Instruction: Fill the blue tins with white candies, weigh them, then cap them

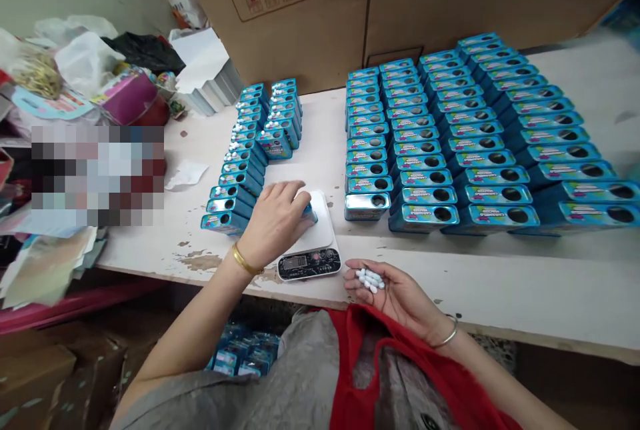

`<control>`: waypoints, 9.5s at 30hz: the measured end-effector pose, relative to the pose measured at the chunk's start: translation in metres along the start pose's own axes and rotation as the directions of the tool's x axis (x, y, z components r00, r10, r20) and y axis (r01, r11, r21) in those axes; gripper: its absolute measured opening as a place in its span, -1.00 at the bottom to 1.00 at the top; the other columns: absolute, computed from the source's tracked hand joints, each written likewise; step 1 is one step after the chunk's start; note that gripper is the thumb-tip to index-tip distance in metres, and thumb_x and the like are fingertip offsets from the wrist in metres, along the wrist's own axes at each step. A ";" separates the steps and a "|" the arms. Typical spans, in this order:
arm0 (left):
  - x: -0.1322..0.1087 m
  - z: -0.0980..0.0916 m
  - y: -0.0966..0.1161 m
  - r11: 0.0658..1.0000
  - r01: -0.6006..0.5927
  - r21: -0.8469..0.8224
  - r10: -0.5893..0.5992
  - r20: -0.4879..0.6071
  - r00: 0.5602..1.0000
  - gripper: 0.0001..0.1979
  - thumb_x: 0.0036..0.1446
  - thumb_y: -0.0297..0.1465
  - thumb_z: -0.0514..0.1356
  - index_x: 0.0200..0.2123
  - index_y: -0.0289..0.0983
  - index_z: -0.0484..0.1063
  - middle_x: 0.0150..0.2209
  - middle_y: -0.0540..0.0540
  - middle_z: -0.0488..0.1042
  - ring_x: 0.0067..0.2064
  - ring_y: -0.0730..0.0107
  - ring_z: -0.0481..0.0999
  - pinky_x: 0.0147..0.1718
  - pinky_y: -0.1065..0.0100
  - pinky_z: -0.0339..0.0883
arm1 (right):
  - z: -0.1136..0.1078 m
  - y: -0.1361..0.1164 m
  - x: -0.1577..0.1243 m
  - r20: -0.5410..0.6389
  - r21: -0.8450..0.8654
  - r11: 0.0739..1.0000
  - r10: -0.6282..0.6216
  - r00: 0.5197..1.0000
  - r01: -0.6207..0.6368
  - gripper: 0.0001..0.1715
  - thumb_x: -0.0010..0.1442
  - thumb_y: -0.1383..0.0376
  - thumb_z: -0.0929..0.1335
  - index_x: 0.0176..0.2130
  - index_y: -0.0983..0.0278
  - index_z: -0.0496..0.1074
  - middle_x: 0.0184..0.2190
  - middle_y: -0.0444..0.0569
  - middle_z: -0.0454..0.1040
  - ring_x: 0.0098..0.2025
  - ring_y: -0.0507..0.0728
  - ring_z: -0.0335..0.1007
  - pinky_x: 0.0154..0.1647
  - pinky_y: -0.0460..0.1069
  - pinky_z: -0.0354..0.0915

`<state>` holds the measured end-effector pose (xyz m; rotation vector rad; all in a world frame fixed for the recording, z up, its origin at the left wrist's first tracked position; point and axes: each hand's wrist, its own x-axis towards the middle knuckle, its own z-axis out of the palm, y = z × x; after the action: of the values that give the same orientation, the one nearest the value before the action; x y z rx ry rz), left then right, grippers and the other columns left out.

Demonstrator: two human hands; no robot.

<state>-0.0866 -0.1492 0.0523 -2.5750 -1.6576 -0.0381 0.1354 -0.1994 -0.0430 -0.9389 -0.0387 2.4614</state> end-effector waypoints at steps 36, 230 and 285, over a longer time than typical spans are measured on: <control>-0.052 0.065 0.021 0.773 0.204 -0.600 -0.562 -0.500 0.658 -0.22 -0.09 -0.19 0.35 0.15 -0.25 0.10 0.05 -0.25 0.31 0.06 0.13 0.32 -0.02 0.15 0.24 | 0.038 -0.004 0.030 -0.069 0.096 0.993 -0.064 0.996 0.071 -0.76 0.17 0.41 0.25 -0.24 0.48 0.46 -0.27 0.23 0.57 -0.17 0.17 0.54 -0.07 0.01 0.43; 0.027 0.053 0.068 0.917 -0.185 -0.352 0.135 -0.162 0.977 -0.66 0.12 -0.31 0.18 -0.03 -0.26 0.33 -0.18 -0.12 0.46 -0.15 0.24 0.37 -0.15 0.17 0.08 | -0.023 0.000 0.006 0.008 0.193 0.977 -0.092 0.996 0.088 -0.73 0.15 0.40 0.28 -0.17 0.45 0.48 -0.17 0.15 0.57 -0.03 0.15 0.48 0.01 0.01 0.37; 0.096 0.030 -0.131 0.924 0.309 0.226 -0.308 -0.041 0.950 -0.84 0.13 -0.34 0.11 -0.32 -0.22 0.47 0.02 -0.18 0.30 0.07 0.02 0.21 -0.02 0.07 0.07 | -0.010 -0.017 0.035 -0.222 0.240 0.937 -0.202 0.954 0.254 -0.81 0.12 0.46 0.30 -0.34 0.55 0.49 -0.25 0.29 0.57 -0.07 0.29 0.49 -0.01 0.04 0.41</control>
<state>-0.1672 -0.0060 0.0358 -2.1270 -1.9234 0.1228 0.1269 -0.1702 -0.0686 -0.9886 0.2312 2.0883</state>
